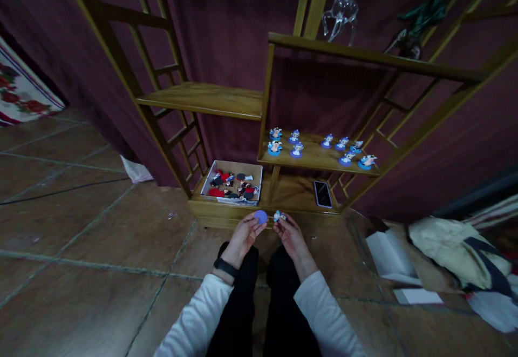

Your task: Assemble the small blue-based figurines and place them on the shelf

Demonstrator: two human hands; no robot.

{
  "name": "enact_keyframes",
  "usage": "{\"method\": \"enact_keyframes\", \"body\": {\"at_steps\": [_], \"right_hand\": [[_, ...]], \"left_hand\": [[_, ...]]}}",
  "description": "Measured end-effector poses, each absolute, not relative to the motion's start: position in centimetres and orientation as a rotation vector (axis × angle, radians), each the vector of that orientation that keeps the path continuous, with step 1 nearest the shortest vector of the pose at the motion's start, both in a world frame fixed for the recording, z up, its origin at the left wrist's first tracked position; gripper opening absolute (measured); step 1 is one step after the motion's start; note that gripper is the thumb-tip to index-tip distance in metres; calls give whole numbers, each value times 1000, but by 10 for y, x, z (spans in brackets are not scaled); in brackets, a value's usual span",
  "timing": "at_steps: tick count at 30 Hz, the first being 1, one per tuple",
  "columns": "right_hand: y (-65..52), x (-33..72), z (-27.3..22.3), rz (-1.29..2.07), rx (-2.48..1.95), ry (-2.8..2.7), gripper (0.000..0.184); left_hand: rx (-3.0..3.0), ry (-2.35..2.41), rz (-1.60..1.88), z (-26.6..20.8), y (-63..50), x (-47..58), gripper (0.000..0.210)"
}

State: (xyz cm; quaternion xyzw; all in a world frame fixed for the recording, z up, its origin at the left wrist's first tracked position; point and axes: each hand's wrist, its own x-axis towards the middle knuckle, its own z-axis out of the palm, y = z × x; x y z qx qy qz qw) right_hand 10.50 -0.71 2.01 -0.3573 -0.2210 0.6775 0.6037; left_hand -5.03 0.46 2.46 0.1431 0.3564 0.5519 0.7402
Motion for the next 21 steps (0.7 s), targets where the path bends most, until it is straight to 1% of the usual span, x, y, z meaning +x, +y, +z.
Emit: {"method": "enact_keyframes", "body": {"at_steps": [4,5,8,14,21], "right_hand": [[-19,110,20,1548,-856,-534,29],[-21,110,20,1557,-854,-539,29],[-23,106,22,1571,-831,-556,30],[-29,98,22,1537,-872,-654,34],[-33,100,21,1510,-881,-736,36]], "left_hand": [[294,729,1190,23,-7,-36,34],[273,714,1176,24,-9,-33,32],[158,659,1132,29,-15,-24,16],[61,578,1127,32,-25,-21,11],[46,491,1146,29,-23,-31,15]]}}
